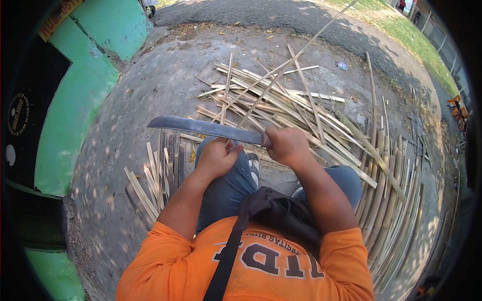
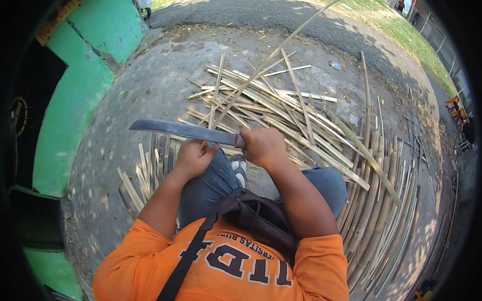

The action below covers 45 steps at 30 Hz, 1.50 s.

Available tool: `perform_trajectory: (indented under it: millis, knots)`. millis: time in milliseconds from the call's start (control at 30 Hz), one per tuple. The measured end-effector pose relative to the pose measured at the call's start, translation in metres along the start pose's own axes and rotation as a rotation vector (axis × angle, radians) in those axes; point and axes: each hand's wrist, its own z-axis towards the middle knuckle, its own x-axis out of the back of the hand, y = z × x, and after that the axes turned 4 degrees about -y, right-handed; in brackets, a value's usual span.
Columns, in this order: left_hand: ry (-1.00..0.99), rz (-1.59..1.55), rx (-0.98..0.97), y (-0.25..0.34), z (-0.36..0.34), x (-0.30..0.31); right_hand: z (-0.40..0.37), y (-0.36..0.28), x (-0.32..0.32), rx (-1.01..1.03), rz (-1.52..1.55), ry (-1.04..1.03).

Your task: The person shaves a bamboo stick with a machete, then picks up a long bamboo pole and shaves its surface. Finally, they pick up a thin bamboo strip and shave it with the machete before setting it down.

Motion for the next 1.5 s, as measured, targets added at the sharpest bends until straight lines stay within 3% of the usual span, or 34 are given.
perform_trajectory:
  millis: [67,300,433,533,633,1067,1300,1500]
  knots:
    - [-0.008,0.013,-0.002,0.001,-0.002,0.000,0.000,-0.003,0.002,0.013,-0.034,-0.037]
    - [0.015,-0.025,0.050,-0.002,-0.005,0.002,0.011,0.023,0.010,-0.176,0.086,0.166]
    - [-0.008,0.018,0.065,0.001,-0.005,0.002,-0.001,0.013,0.020,-0.196,0.067,0.037]
    - [-0.023,0.065,0.061,0.006,-0.004,-0.001,-0.008,0.001,0.005,-0.020,0.070,0.034]
    - [-0.031,0.070,-0.015,-0.005,-0.005,-0.007,-0.007,-0.005,0.005,0.030,0.048,-0.070]
    - [-0.016,0.058,-0.007,-0.003,-0.005,-0.003,0.002,0.004,0.001,0.046,0.101,0.005]
    - [-0.020,-0.046,0.086,-0.004,-0.007,0.004,0.008,0.040,0.011,-0.241,0.074,0.131]
    - [-0.033,0.001,0.073,0.000,-0.004,0.003,0.000,0.012,-0.003,-0.057,0.042,0.069]
